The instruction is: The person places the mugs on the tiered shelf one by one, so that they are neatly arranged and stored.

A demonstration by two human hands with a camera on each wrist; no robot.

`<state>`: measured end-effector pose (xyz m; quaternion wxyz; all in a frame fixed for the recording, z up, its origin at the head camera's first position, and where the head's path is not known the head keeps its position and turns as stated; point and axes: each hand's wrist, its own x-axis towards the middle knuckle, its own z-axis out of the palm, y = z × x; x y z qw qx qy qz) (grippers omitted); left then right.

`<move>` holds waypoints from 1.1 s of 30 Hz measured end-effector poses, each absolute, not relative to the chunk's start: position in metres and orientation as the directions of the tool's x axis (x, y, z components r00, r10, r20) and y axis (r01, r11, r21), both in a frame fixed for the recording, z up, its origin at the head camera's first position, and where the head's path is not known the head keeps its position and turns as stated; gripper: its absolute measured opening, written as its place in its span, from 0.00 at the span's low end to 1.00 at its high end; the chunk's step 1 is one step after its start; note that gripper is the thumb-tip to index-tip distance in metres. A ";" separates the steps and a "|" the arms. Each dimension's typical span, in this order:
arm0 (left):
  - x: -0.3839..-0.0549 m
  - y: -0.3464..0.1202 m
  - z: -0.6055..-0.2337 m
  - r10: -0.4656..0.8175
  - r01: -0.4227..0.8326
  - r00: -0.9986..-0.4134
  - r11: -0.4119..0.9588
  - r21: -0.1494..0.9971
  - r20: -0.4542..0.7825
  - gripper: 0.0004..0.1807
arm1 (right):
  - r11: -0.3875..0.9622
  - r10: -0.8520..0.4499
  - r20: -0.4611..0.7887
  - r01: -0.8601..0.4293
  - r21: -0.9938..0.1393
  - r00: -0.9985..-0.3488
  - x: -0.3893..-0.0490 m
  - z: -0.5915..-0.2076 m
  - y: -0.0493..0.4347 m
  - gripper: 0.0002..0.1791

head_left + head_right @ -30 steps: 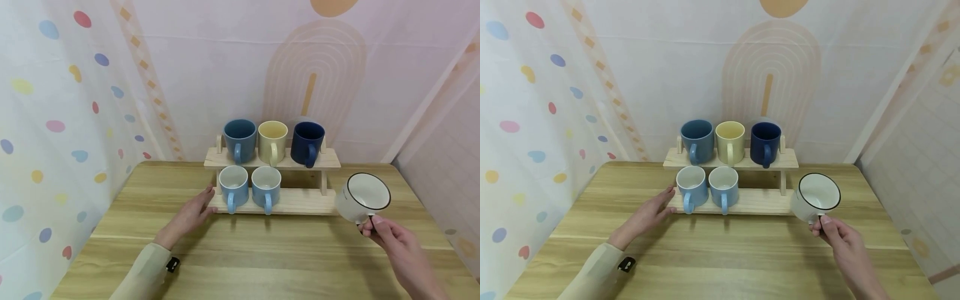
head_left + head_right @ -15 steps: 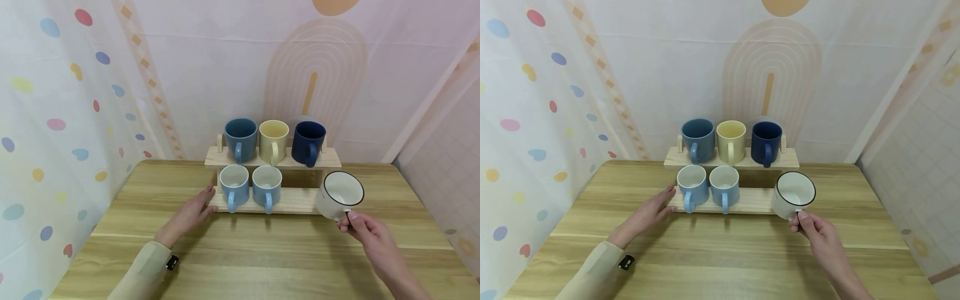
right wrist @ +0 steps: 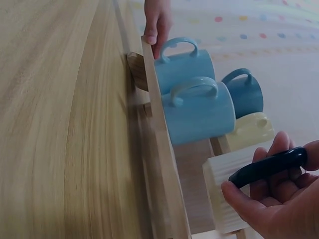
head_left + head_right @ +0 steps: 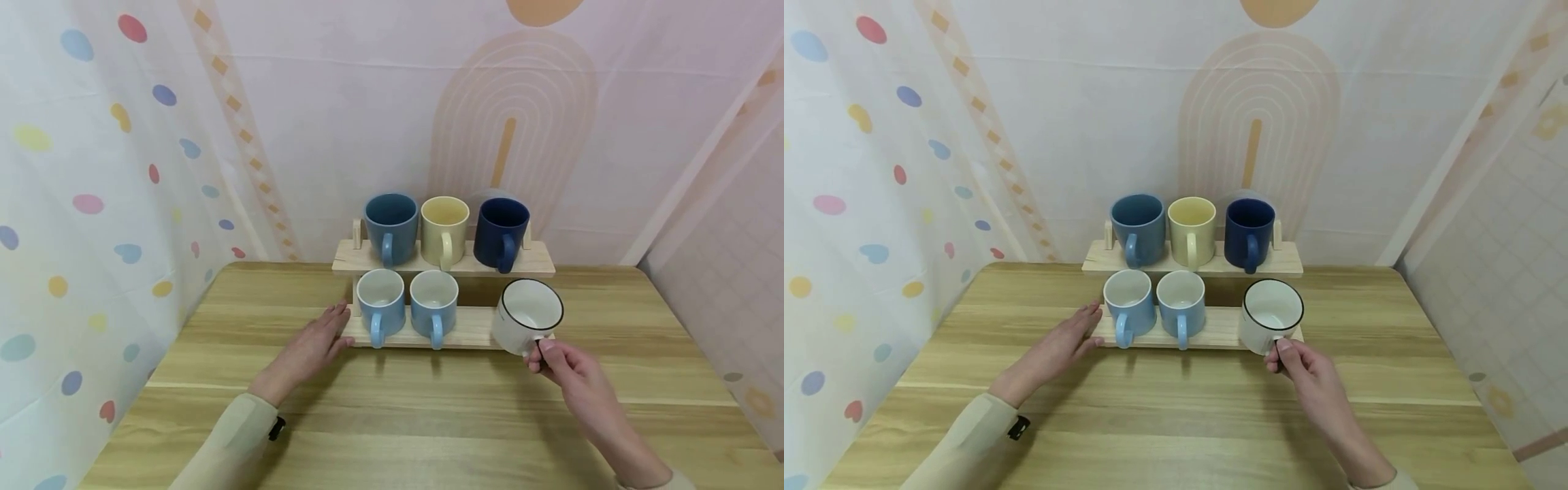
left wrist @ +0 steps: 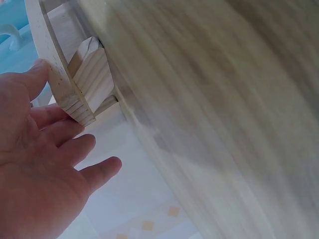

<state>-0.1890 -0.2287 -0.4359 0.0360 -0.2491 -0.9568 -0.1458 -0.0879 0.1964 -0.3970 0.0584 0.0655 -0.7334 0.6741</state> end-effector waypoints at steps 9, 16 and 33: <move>-0.189 -0.230 -0.437 0.474 0.497 -0.868 0.829 0.256 0.152 0.36 | 0.067 -0.014 0.165 -0.166 -0.984 -0.986 -0.099 -0.402 0.182 0.21; -0.188 -0.230 -0.438 0.472 0.498 -0.867 0.826 0.263 0.158 0.36 | 0.115 -0.011 0.104 -0.104 -0.988 -0.995 -0.107 -0.404 0.174 0.22; -0.188 -0.229 -0.436 0.464 0.487 -0.873 0.824 0.291 0.149 0.35 | 0.128 -0.042 0.045 -0.050 -0.991 -0.998 -0.123 -0.411 0.163 0.23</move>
